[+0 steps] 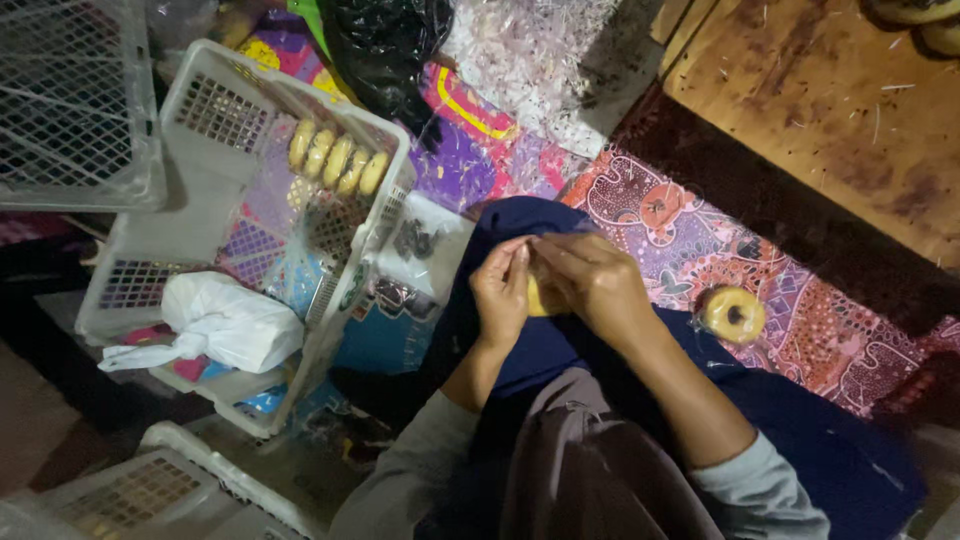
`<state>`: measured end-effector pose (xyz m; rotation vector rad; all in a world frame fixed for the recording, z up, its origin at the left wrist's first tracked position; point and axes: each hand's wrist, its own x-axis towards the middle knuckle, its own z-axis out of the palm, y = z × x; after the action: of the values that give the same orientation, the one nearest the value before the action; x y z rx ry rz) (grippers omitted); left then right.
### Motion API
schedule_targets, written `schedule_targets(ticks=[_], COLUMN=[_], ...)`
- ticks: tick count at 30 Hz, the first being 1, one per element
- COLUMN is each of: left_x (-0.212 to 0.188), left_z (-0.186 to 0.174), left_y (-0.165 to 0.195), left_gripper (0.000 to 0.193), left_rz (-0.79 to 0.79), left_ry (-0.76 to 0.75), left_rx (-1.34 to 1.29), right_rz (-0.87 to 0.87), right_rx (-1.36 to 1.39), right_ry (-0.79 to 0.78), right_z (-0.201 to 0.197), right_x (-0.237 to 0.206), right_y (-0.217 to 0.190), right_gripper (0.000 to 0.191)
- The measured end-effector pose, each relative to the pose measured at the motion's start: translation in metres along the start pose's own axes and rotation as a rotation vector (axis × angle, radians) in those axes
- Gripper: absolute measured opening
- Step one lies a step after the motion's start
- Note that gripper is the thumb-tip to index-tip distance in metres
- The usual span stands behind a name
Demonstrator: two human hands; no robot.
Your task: The person sits on the floor and repeatedly picks up doughnuts from a wooden board, places each into a clear plastic bag, and sets the bagged doughnut into a white plastic basket. The process is repeated for multiple doughnuts.
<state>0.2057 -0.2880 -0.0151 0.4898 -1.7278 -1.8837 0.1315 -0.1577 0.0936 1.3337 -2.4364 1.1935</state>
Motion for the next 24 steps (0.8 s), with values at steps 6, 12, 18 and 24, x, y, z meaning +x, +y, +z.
schedule_targets(ticks=[6,12,18,24], left_x=[-0.011,-0.017,-0.010,0.017], left_z=[0.001,0.017,0.015,-0.024], left_y=[0.016,0.053,0.050,0.006], left_gripper=[0.012,0.018,0.034,0.058], left_rz=[0.035,0.015,0.354,-0.507], left_ry=[-0.068,0.113,-0.050,-0.169], left_rx=[0.221,-0.055,0.412,-0.243], right_rz=[0.169,0.833,0.836,0.992], right_rx=[0.043,0.406,1.079,0.983], right_ry=[-0.126,-0.233,0.021,-0.070], right_z=[0.017,-0.014,0.048,0.043], right_x=[-0.007,-0.043,-0.103,-0.073], right_y=[0.057,0.095,0.061,0.059], right_gripper=[0.045,0.026,0.047,0.039])
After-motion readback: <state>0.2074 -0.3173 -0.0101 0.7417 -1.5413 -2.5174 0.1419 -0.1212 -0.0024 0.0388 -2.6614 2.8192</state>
